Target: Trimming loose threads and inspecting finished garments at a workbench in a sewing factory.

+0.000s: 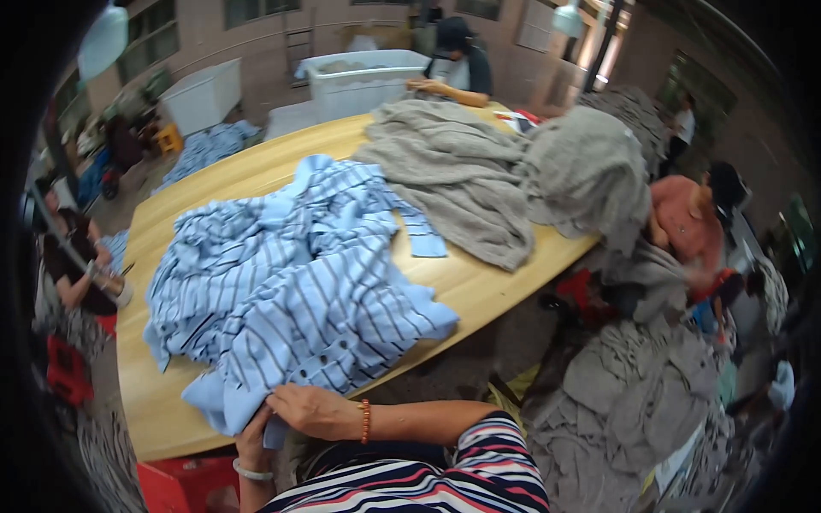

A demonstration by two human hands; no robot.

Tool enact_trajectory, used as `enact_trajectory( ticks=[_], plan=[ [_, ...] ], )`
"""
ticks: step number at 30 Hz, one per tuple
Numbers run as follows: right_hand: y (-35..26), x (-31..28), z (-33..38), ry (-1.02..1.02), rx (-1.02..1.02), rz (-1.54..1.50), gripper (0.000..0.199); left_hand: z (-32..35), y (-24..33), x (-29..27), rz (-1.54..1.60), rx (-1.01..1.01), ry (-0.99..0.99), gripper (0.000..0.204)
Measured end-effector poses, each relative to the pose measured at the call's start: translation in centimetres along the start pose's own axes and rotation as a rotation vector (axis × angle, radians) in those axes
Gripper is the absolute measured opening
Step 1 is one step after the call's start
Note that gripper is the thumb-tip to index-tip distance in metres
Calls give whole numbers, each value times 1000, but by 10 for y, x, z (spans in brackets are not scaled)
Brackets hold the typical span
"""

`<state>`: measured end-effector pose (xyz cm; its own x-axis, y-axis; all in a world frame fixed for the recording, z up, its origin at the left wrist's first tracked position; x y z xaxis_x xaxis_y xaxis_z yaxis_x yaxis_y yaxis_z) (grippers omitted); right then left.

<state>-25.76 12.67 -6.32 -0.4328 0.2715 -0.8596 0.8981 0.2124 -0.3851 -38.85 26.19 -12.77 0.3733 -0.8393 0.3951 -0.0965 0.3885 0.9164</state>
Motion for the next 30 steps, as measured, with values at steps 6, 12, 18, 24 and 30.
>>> enact_trajectory(
  ticks=[6,12,18,24,30],
  plan=[
    [3,0,-2,0,7,88,19,7,21,15,-115,-5,-1,30],
    [19,8,-7,-51,65,-87,19,10,17,17,-658,159,-115,36],
    [28,14,-8,-56,108,-199,12,3,2,9,-1073,148,-44,28],
    [32,12,-6,-83,122,-254,17,2,-5,6,-1006,164,-8,23],
    [42,15,0,-201,160,-458,13,1,-4,14,-902,72,-14,23]
  ],
)
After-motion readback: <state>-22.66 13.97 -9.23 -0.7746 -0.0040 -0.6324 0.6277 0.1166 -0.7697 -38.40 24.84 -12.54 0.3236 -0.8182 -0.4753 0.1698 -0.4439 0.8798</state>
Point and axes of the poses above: each hand's wrist, its own z-axis away from the middle knuckle, its own x-axis out of the palm, y = z × x, the point moved 1 cm from there along -z, towards the middle knuckle, and after that the axes turned 15 degrees about -y, right-handed, at the moved point
